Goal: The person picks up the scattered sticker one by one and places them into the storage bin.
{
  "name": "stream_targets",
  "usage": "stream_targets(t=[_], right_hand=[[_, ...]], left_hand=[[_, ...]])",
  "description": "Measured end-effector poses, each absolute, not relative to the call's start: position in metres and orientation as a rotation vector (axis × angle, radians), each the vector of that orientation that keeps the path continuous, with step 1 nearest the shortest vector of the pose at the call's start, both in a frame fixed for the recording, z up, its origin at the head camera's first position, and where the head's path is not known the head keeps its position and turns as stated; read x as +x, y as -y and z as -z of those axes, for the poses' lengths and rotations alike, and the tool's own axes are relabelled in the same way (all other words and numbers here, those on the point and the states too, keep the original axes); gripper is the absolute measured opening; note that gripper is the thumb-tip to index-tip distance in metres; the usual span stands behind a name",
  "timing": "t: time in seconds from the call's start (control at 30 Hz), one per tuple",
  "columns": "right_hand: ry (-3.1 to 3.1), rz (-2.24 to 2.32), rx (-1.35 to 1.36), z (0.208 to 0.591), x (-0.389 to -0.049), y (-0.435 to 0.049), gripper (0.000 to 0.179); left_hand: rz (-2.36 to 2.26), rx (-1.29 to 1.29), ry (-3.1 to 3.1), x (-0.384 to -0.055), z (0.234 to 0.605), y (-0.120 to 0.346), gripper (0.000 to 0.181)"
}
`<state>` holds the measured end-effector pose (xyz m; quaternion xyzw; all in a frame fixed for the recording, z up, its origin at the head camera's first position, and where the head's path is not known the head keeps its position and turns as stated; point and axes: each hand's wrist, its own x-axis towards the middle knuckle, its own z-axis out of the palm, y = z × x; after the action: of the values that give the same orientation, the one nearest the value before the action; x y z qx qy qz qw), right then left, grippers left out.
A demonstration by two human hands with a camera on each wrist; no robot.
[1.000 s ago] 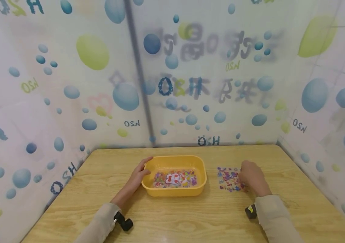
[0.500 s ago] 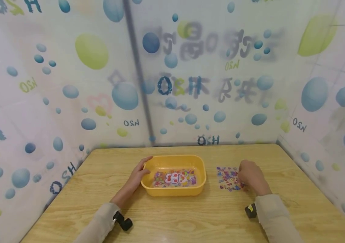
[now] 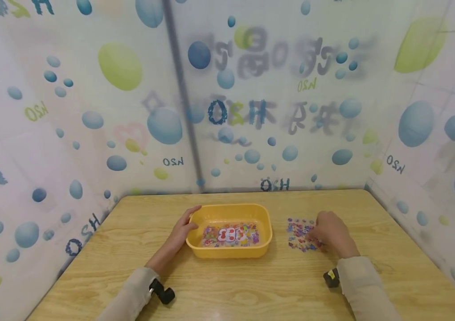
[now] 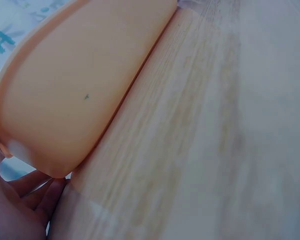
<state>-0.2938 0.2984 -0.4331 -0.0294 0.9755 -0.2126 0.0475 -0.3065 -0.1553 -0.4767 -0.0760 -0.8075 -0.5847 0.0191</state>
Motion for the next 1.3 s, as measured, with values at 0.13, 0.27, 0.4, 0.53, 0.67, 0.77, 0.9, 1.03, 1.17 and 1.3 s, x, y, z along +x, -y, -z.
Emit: stream_targets(t=[0.13,0.27,0.4,0.53,0.67,0.77,0.9,1.03,1.17,1.3], right_hand=[[-2.950,0.664,-0.057,0.4330,-0.2932,-0.2969,0.035],[-2.949,0.649,-0.023,0.4300,-0.2935,-0.2968,0.038],[-2.925,0.675,0.040,0.4291,-0.2938,-0.2966,0.047],[-2.901,0.696,0.073,0.4301,-0.2946,-0.2964,0.048],[-2.906,0.679,0.052,0.4304,-0.2967,-0.2960,0.053],[-2.913,0.672,0.051,0.4297,-0.2968,-0.2951,0.057],[-2.916,0.710,0.067,0.4290,-0.2944,-0.2960,0.061],[-2.936,0.773,0.032,0.4300,-0.2927,-0.2988,0.057],[-2.964,0.833,-0.049,0.4297,-0.2926,-0.3016,0.041],[-2.967,0.904,-0.094,0.4267,-0.2938,-0.3036,0.029]], left_hand=[[1.819,-0.228,2.506,-0.3067,0.4759,0.1554,0.061],[1.819,-0.231,2.507,-0.3078,0.4744,0.1557,0.060],[1.812,-0.236,2.506,-0.3085,0.4744,0.1565,0.060],[1.807,-0.239,2.506,-0.3083,0.4754,0.1575,0.061],[1.809,-0.239,2.509,-0.3073,0.4756,0.1578,0.061],[1.806,-0.231,2.512,-0.3069,0.4752,0.1575,0.061],[1.811,-0.233,2.510,-0.3075,0.4756,0.1565,0.061],[1.806,-0.238,2.512,-0.3077,0.4761,0.1556,0.060],[1.794,-0.239,2.520,-0.3072,0.4758,0.1554,0.060],[1.795,-0.248,2.517,-0.3072,0.4758,0.1557,0.061]])
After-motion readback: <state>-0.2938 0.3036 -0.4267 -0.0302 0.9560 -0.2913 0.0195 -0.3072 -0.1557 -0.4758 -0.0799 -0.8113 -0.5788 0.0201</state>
